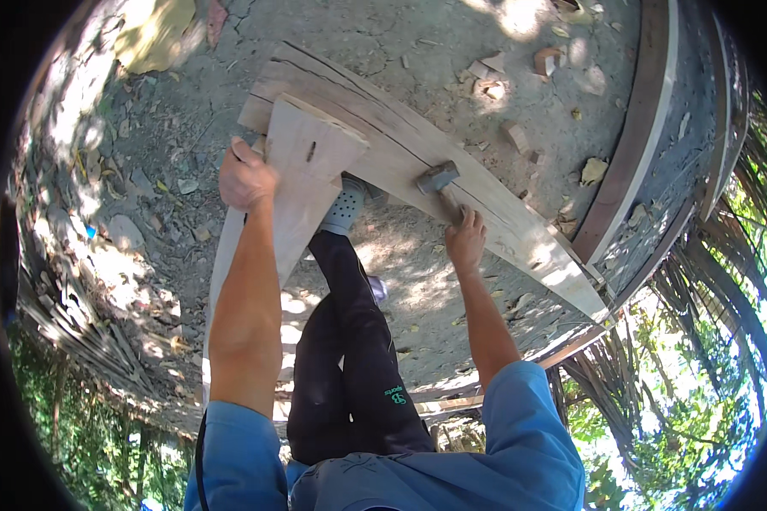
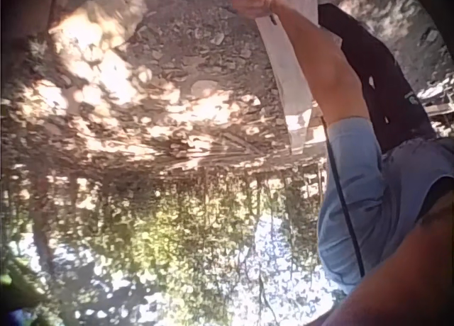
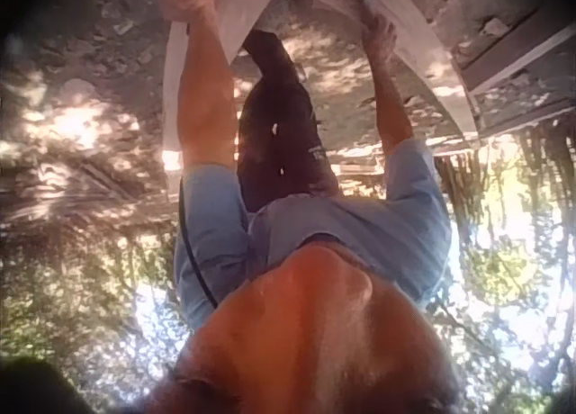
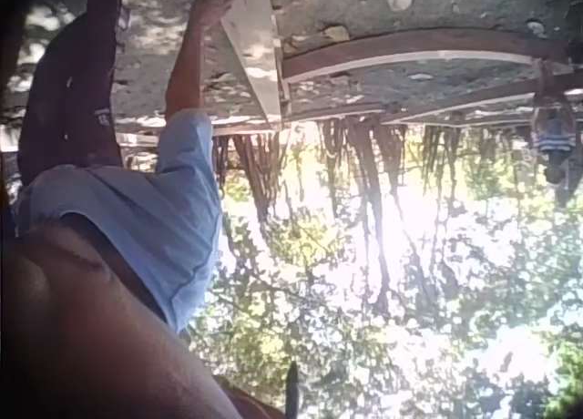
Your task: Measure wooden planks with a tape measure and join them using a hammer and nails.
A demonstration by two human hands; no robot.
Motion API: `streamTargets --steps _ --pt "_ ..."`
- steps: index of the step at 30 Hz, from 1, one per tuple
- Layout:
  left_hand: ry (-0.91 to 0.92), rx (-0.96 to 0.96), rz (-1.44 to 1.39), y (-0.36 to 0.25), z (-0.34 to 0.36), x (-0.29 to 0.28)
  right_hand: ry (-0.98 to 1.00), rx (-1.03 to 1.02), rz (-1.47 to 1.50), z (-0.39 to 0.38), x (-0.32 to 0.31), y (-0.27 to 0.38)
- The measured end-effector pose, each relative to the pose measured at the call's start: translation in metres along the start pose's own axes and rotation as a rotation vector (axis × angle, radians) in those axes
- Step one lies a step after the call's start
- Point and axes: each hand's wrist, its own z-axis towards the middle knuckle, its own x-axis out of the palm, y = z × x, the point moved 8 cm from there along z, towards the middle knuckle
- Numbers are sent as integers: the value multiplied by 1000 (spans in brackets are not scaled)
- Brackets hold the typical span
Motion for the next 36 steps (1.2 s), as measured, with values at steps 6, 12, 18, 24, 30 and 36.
streamTargets --steps 6,12,18,24,30,36 --pt "-29 39 -16 19 2 17 -34 127 61 -98 27 -23" --pt "-367 505 -289 26 -49 -44 358 145 267 -205 87 -55" --pt "-200 319 -365 207 -221 -8 566 -6 276 -250 88 -105" --pt "979 396 215 417 -517 123 649 94 392 -241 17 -190" --pt "844 -940 -625 505 -691 108 648 15 281 -203 -61 -207" --pt "230 10 -546 419 -597 78 359 -333 1 -127 -134 -155"
